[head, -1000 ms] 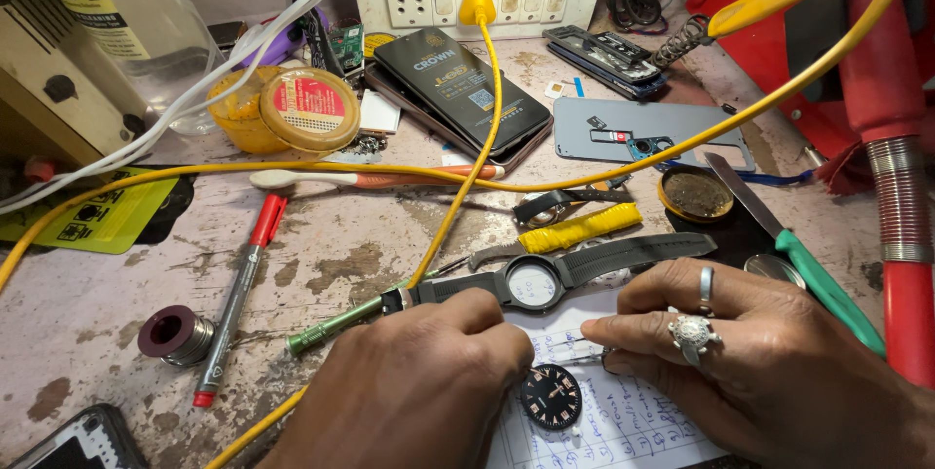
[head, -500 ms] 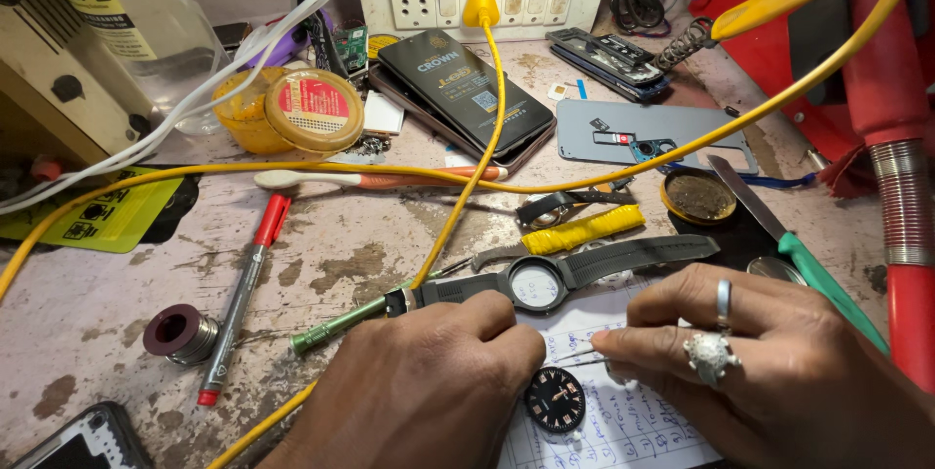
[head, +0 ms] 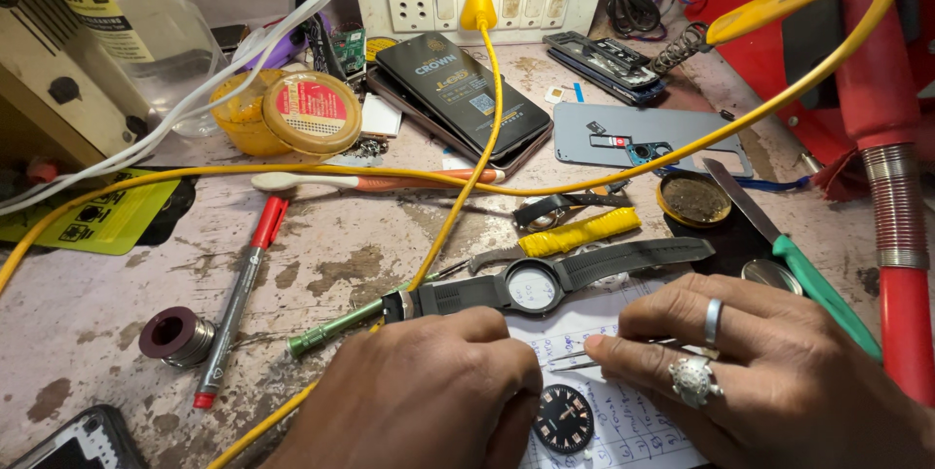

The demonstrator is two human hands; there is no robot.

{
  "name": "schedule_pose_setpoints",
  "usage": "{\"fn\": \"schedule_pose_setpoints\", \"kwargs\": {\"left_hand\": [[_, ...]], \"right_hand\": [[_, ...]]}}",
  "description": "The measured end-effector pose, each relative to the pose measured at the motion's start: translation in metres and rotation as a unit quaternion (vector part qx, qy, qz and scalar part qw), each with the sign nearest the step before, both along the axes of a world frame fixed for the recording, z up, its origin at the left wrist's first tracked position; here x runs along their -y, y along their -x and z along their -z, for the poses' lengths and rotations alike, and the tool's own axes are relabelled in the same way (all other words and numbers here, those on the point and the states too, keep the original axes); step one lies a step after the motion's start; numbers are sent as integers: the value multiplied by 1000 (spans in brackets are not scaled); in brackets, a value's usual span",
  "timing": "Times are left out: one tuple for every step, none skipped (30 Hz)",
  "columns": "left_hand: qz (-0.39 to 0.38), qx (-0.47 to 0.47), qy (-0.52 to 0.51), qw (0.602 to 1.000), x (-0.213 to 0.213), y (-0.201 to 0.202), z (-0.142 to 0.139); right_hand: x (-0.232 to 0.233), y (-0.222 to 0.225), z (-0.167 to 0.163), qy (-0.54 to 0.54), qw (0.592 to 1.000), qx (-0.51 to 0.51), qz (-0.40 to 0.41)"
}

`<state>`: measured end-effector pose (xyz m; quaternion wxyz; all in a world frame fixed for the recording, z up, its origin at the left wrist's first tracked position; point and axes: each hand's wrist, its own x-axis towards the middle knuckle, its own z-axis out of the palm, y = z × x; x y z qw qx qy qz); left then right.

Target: The person repairs a wristwatch at a cluttered workbench. They handle the watch dial and small components by hand, then use tweezers to position and adjust the watch hands on the dial, repeatedly picking up and setting down small parts while working over a handwritten paper.

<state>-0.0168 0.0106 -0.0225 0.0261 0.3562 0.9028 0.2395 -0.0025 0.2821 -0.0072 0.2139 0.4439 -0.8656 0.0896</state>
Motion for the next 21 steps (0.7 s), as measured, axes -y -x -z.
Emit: {"fn": "schedule_pose_setpoints", "kwargs": {"left_hand": [[2,5,-4,1000,-1,0,-1],[-13,5,-7,1000,-1,0,-2],[-28,5,-9,1000,1,-1,-3],[-44,5,-12,999,2,-2,-4],[-50,9,-10,999,4,-1,-5],[-55,13,-8,998,6,-1,-7],[-61,18,-6,998,7,0,-8],[-63,35,3,997,6,-1,-8],[-64,52,12,996,6,-2,-8],[-66,69,20,995,5,-4,-8],[-73,70,14,995,5,-4,-8],[-80,71,7,994,4,-5,-7],[-87,71,1,994,4,-5,-6],[-87,53,-18,995,4,-5,-4],[-87,36,-37,995,4,-5,-3],[-87,18,-55,995,4,-4,-1],[-87,16,-55,995,4,-4,1],[-88,15,-54,995,3,-4,2],[-88,14,-53,995,4,-4,4],[-87,18,-54,995,3,-4,5],[-87,21,-55,994,3,-4,6]], "right_hand": [[0,-1,0,-3,1000,-11,1],[0,-1,-1,2,1000,0,-4],[1,-1,-2,8,1000,12,-9],[1,-1,-2,14,1000,23,-15],[2,-1,-3,10,1000,12,-22],[2,-2,-3,5,1000,0,-28],[4,-2,-4,0,999,-11,-34],[4,-2,-4,-3,999,-16,-35],[5,-2,-5,-8,999,-22,-37],[5,-2,-5,-12,999,-27,-38],[6,-2,-5,-14,999,-31,-41],[6,-2,-6,-17,998,-35,-44],[7,-2,-6,-19,998,-39,-47],[7,-2,-6,-22,998,-41,-46],[8,-3,-6,-25,998,-43,-44],[8,-3,-7,-27,998,-46,-43],[9,-4,-7,-25,998,-46,-43],[10,-5,-6,-23,998,-46,-42],[10,-5,-6,-21,998,-45,-41],[10,-6,-7,-22,998,-40,-38],[10,-6,-7,-24,998,-36,-35]]}}
